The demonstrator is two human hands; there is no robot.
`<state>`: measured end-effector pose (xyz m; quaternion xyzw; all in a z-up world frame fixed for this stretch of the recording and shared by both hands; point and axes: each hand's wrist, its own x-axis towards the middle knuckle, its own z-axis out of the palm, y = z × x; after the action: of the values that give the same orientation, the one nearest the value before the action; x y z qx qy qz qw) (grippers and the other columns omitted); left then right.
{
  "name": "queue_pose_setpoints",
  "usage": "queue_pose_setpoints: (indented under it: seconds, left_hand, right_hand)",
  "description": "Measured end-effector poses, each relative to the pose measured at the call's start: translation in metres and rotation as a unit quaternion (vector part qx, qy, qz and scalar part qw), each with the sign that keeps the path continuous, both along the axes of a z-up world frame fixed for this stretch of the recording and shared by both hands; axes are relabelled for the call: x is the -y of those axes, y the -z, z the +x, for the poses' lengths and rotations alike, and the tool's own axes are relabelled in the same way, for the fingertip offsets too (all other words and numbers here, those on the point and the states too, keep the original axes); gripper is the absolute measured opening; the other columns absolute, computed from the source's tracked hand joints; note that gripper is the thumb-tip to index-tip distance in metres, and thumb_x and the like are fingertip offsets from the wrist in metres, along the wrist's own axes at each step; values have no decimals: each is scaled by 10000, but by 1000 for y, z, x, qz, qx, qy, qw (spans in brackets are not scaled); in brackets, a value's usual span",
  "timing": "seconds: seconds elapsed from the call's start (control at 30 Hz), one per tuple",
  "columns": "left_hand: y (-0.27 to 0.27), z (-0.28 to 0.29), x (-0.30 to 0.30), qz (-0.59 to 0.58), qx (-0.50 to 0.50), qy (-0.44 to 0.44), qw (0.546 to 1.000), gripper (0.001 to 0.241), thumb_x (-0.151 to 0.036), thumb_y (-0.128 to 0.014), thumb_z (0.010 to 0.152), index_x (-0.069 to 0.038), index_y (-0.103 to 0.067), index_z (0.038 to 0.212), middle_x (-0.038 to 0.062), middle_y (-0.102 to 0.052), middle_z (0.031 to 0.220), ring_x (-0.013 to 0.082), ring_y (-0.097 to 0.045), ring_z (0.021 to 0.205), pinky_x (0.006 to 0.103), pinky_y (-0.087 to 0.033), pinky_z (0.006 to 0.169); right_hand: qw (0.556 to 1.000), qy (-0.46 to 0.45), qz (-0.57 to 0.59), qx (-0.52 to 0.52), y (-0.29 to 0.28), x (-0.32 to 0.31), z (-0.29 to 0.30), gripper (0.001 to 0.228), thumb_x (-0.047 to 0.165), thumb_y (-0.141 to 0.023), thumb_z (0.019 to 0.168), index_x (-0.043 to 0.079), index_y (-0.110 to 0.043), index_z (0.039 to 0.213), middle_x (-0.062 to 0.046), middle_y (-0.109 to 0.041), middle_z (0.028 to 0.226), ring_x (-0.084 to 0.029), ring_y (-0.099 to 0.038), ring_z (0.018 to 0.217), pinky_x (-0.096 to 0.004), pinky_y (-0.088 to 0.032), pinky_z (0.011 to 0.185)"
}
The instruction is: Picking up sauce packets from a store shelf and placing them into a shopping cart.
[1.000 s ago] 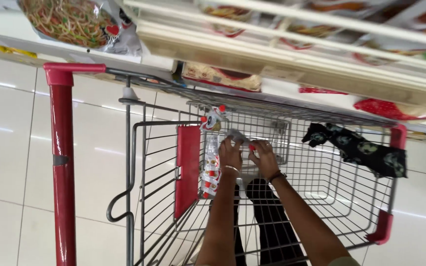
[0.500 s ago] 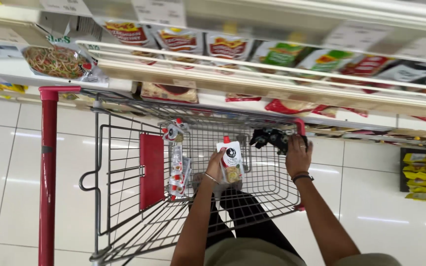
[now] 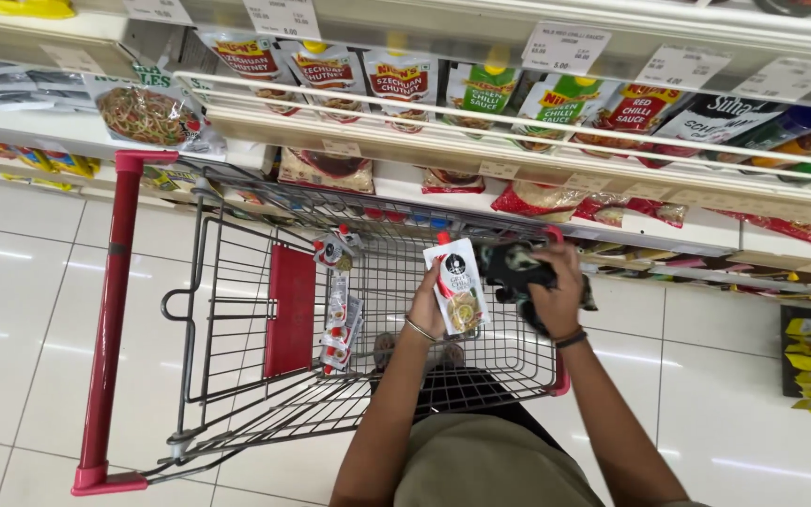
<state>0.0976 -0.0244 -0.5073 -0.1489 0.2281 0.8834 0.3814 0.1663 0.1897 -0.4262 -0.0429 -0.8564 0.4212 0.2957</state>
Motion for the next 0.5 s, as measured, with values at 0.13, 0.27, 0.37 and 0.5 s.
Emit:
queue_pose_setpoints:
  seconds: [0.13,0.27,0.37,0.5]
  left_hand:
    - [-8,1,-11,60,-110,67,990,689,-655,-501,1017,-26,-591,1283,168,-722,1045,278,-725,885,429,-628,753]
    - [-19,-17,5,19,-63,3,998,714,-661,-454,985,-52,-575,1335,123,-709,1184,251,-697,1080,408,-581,946]
    - [-6,-22,15,1,-79,-29,996,707,-657,-456,994,-55,-580,1343,121,-710,1181,258,-694,1069,409,-574,943]
    - [-14,-9,20,31,-54,7,998,657,-634,-488,998,-97,-573,1366,94,-702,1176,239,-691,1054,410,-563,933]
  right_hand:
    - [991,-126,51,15,-53,70,-28,498,-88,-640,614,48,-688,1090,-147,-595,1305,-359,-556,1246,-478,-432,1089]
    - [984,-151,58,80,-18,97,-10,568,-145,-602,634,85,-726,1138,-93,-625,1325,-338,-550,1273,-456,-409,1121]
    - [982,-154,61,94,-8,107,1,616,-171,-577,617,125,-753,1127,-81,-635,1288,-322,-562,1248,-443,-422,1110]
    - [989,-94,98,62,-41,115,-31,627,-170,-621,605,161,-779,1113,-112,-622,1216,-326,-566,1195,-455,-411,1045]
